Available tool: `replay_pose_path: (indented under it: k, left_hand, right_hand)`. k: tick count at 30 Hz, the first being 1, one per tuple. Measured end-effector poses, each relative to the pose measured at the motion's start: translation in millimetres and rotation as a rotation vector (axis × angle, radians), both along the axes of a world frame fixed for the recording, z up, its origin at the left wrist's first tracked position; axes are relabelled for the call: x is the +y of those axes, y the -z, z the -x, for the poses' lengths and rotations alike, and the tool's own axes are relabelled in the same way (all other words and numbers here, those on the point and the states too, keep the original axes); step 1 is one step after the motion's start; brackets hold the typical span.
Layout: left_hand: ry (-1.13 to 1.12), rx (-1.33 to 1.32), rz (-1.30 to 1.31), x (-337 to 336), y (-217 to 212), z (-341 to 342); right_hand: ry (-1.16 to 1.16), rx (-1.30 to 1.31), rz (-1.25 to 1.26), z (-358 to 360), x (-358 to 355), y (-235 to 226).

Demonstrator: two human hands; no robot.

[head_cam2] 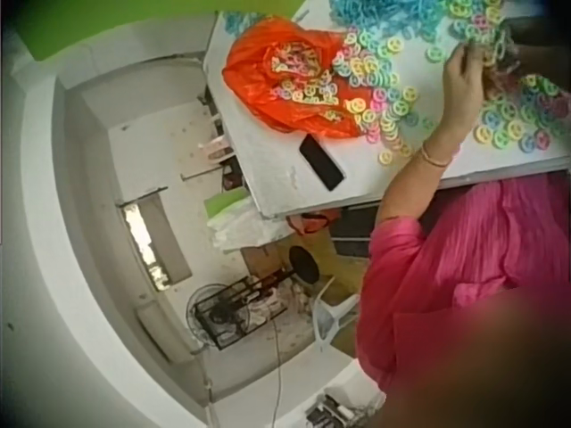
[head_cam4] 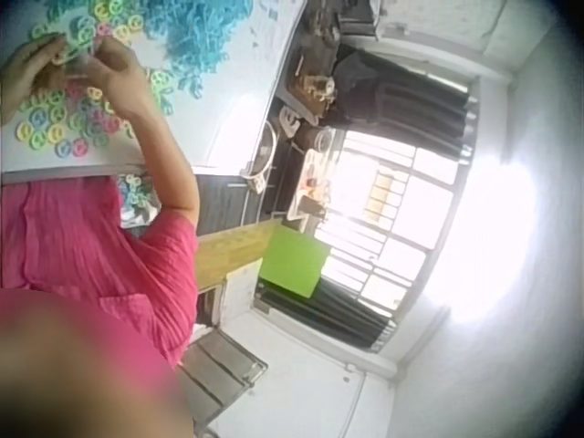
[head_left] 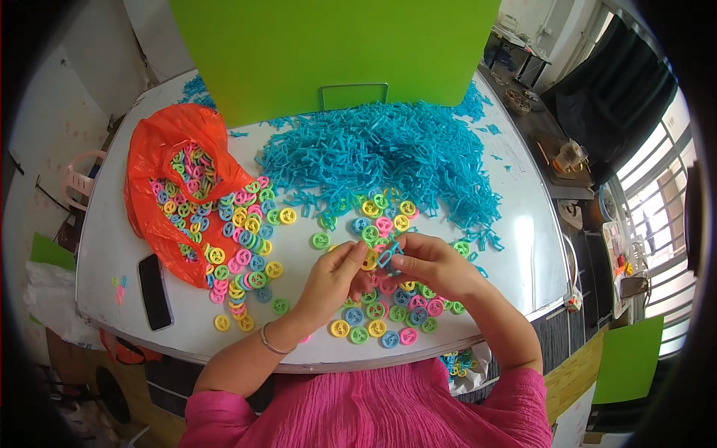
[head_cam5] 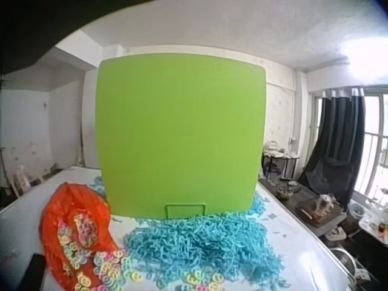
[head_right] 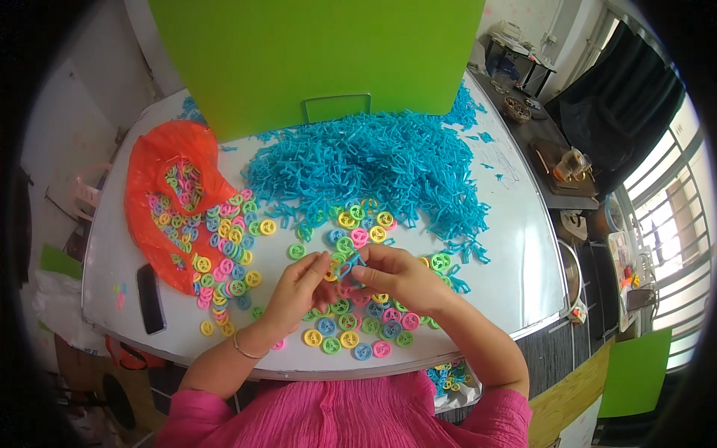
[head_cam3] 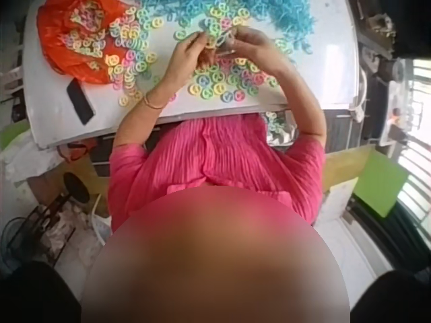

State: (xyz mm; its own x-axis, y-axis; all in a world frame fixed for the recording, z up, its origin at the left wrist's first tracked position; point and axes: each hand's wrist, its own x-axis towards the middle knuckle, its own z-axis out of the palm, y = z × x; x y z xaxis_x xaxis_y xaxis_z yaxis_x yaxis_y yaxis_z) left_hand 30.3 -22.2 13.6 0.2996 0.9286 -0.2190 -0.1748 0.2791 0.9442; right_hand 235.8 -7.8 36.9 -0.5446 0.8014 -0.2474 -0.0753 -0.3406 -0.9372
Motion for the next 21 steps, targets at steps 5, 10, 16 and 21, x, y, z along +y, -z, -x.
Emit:
replay_pose_path:
  k: [5,10,16,21]
  left_hand:
    - [-0.047,-0.001,0.054,-1,-2,8]
    - [-0.061,0.023,0.039,-1,0,5]
    - [-0.026,0.051,0.099,-3,-3,1]
    - [-0.009,-0.091,0.242,-4,2,4]
  right_hand:
    - [-0.039,0.013,-0.051,11,-2,-11]
    - [0.044,0.113,0.015,14,-3,7]
    - [0.152,-0.029,-0.175,21,-5,18]
    - [0.195,0.013,-0.209,28,-10,13]
